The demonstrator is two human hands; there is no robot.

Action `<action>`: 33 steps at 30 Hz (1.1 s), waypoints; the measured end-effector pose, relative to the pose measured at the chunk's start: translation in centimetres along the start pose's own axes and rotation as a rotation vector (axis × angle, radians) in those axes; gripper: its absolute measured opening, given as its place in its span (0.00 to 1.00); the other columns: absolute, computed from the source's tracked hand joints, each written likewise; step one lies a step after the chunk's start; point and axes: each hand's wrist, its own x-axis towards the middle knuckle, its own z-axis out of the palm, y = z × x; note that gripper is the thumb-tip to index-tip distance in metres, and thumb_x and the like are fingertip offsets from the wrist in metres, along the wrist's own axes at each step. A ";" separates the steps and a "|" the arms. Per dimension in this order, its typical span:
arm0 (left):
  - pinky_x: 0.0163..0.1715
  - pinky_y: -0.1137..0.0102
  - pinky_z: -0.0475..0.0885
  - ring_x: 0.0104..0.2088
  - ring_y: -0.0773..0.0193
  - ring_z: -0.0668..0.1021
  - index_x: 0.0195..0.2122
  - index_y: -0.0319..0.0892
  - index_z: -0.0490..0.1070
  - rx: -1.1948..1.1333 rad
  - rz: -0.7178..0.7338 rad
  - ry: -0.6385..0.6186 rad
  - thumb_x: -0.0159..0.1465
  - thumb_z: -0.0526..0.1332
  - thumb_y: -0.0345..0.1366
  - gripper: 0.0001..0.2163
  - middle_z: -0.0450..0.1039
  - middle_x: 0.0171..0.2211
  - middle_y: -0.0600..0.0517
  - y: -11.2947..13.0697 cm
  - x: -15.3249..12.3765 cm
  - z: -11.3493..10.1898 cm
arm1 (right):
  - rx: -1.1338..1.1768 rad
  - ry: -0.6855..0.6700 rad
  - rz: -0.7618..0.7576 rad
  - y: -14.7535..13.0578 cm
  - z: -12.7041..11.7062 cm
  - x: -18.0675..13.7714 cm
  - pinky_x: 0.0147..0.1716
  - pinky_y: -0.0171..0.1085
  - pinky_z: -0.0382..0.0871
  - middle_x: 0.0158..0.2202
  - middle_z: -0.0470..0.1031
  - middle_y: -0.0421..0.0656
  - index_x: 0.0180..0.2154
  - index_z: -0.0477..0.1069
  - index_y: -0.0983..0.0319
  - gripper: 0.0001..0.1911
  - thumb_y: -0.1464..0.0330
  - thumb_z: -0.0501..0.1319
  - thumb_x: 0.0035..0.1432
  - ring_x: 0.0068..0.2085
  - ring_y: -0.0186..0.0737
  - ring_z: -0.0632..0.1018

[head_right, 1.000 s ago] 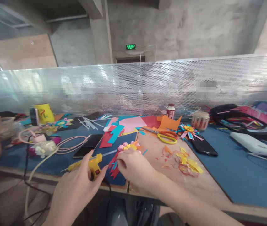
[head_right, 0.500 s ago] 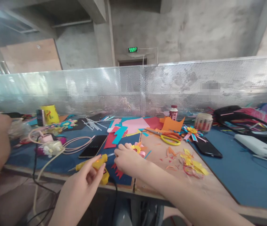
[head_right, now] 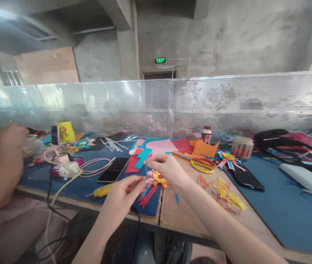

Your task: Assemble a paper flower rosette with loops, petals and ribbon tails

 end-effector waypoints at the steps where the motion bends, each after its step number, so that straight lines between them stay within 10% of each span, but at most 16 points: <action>1: 0.32 0.71 0.68 0.33 0.58 0.78 0.35 0.40 0.77 -0.049 -0.009 -0.032 0.60 0.59 0.42 0.12 0.79 0.31 0.49 0.1 0.0 0.3 | 0.026 0.007 0.009 -0.1 0.2 -0.3 0.23 0.33 0.65 0.23 0.70 0.39 0.28 0.72 0.65 0.15 0.58 0.60 0.53 0.24 0.31 0.70; 22: 0.20 0.77 0.64 0.21 0.71 0.68 0.35 0.38 0.78 -0.678 -0.206 -0.032 0.56 0.65 0.41 0.11 0.66 0.20 0.55 0.5 -0.8 1.2 | -0.379 0.287 -0.688 1.3 1.0 -5.8 0.34 0.34 0.69 0.34 0.68 0.42 0.37 0.75 0.61 0.09 0.77 0.60 0.56 0.36 0.34 0.72; 33: 0.23 0.78 0.66 0.26 0.69 0.74 0.26 0.38 0.76 -0.971 -0.289 -0.240 0.54 0.68 0.37 0.07 0.71 0.23 0.52 0.6 -1.3 1.5 | -0.316 0.412 -0.677 2.0 1.8 -7.1 0.34 0.35 0.69 0.34 0.68 0.42 0.40 0.72 0.58 0.13 0.79 0.58 0.57 0.37 0.35 0.72</action>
